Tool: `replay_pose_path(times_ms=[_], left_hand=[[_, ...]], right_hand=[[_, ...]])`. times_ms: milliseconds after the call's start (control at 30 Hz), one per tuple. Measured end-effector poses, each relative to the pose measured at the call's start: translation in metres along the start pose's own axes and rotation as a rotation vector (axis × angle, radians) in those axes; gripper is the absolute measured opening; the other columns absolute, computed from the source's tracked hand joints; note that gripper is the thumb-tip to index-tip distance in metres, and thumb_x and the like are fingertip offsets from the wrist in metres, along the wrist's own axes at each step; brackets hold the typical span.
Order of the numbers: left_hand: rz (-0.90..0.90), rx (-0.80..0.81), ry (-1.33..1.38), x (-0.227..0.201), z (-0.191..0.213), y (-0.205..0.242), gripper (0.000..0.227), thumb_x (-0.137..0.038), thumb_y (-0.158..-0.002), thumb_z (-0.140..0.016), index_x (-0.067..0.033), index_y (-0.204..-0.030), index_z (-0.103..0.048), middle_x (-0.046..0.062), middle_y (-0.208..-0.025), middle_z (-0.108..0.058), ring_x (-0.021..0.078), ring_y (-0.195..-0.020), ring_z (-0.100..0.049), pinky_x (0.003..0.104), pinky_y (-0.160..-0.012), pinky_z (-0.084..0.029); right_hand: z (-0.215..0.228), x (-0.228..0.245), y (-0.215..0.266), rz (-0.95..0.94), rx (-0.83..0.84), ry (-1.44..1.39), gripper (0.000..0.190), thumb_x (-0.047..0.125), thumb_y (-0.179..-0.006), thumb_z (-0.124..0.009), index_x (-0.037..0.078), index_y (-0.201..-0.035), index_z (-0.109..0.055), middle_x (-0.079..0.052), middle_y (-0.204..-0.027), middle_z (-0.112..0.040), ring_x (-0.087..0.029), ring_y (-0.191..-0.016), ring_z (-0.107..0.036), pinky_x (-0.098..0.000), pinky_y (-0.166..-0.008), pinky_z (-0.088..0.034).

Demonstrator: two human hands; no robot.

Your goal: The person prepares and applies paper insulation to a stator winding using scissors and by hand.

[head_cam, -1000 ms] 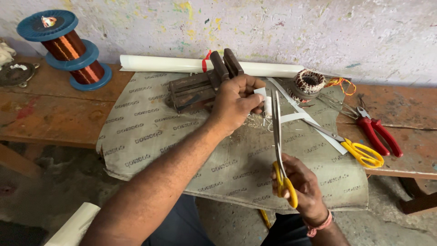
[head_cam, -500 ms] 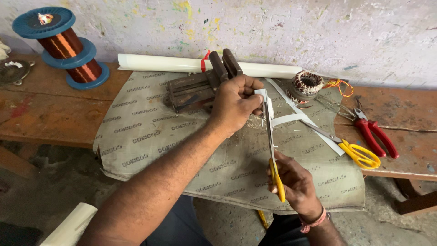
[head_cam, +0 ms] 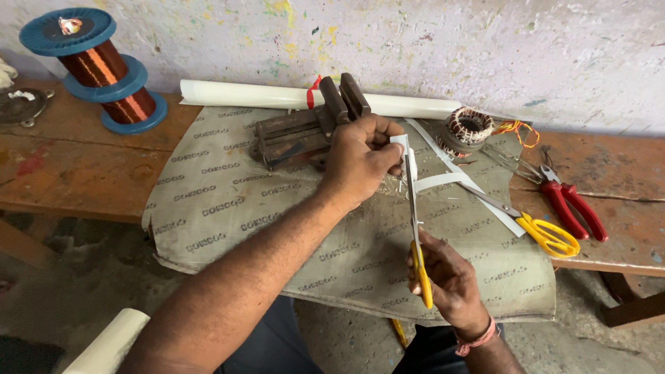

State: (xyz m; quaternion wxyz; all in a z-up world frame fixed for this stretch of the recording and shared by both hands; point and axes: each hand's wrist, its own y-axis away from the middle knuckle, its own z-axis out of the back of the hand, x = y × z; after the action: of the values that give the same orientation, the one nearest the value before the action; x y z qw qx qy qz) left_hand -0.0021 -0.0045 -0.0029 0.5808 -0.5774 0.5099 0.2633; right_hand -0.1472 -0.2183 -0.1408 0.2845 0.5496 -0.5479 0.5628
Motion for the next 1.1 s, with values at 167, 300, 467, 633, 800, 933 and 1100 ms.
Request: replay_pose_path(times_ms=[167,300,467,633,800,933,1100], left_hand=[[-0.012,0.002,-0.029,0.001,-0.003,0.002,0.016,0.004,-0.088,-0.067,0.0068,-0.104,-0.065,0.009,-0.082,-0.071,0.011,-0.063,-0.07,0.026,-0.057,-0.062],[-0.009,-0.001,-0.027,0.0,-0.002,0.002,0.016,0.004,-0.088,-0.067,0.0077,-0.104,-0.065,0.01,-0.082,-0.071,0.0114,-0.063,-0.07,0.026,-0.057,-0.063],[-0.008,0.003,-0.045,0.0,-0.002,0.001,0.017,0.004,-0.088,-0.066,0.0073,-0.104,-0.064,0.009,-0.082,-0.072,0.011,-0.065,-0.071,0.026,-0.058,-0.064],[-0.015,0.017,-0.032,0.001,-0.002,0.002,0.013,0.004,-0.09,-0.066,0.0062,-0.102,-0.064,0.01,-0.082,-0.071,0.0119,-0.065,-0.07,0.026,-0.057,-0.062],[0.037,-0.026,-0.056,-0.003,0.01,0.005,0.019,0.003,-0.087,-0.068,0.0017,-0.105,-0.063,0.007,-0.084,-0.07,0.0093,-0.068,-0.068,0.026,-0.056,-0.061],[0.016,-0.026,-0.068,0.002,0.028,0.005,0.013,0.002,-0.088,-0.071,0.0035,-0.099,-0.065,0.007,-0.084,-0.072,0.0105,-0.068,-0.069,0.027,-0.058,-0.062],[0.016,-0.02,-0.282,0.009,0.076,-0.018,0.013,0.001,-0.091,-0.067,0.0016,-0.103,-0.072,0.004,-0.084,-0.072,0.0089,-0.068,-0.067,0.025,-0.058,-0.058]], right_hand=[[0.002,0.001,-0.001,0.004,0.004,-0.002,0.073,0.004,-0.087,-0.076,-0.002,-0.153,-0.044,-0.018,-0.114,-0.065,-0.022,-0.087,-0.068,-0.0319,-0.073,-0.059],[0.001,0.004,-0.002,0.018,0.017,-0.005,0.073,0.003,-0.087,-0.077,-0.003,-0.153,-0.045,-0.018,-0.114,-0.065,-0.022,-0.088,-0.068,-0.0322,-0.073,-0.059],[0.002,0.005,-0.001,0.024,0.018,0.0,0.072,0.001,-0.088,-0.076,-0.003,-0.152,-0.045,-0.017,-0.112,-0.065,-0.021,-0.087,-0.068,-0.0318,-0.073,-0.059],[0.004,0.006,0.001,-0.002,0.006,0.014,0.071,-0.003,-0.088,-0.074,-0.004,-0.153,-0.046,-0.016,-0.111,-0.066,-0.019,-0.084,-0.068,-0.0296,-0.072,-0.058],[0.01,0.038,-0.021,-0.072,-0.31,0.499,0.054,0.004,-0.08,-0.079,-0.001,-0.13,-0.06,-0.013,-0.098,-0.075,-0.014,-0.083,-0.071,-0.0295,-0.067,-0.06],[0.022,0.075,-0.051,-0.395,-0.421,1.196,0.026,0.028,-0.088,-0.083,0.009,-0.105,-0.079,-0.011,-0.085,-0.08,-0.024,-0.069,-0.076,-0.0356,-0.068,-0.06],[0.045,0.083,-0.079,-0.23,-0.023,1.717,0.021,0.031,-0.077,-0.076,0.012,-0.086,-0.079,-0.013,-0.091,-0.074,-0.035,-0.085,-0.073,-0.0461,-0.079,-0.059]])
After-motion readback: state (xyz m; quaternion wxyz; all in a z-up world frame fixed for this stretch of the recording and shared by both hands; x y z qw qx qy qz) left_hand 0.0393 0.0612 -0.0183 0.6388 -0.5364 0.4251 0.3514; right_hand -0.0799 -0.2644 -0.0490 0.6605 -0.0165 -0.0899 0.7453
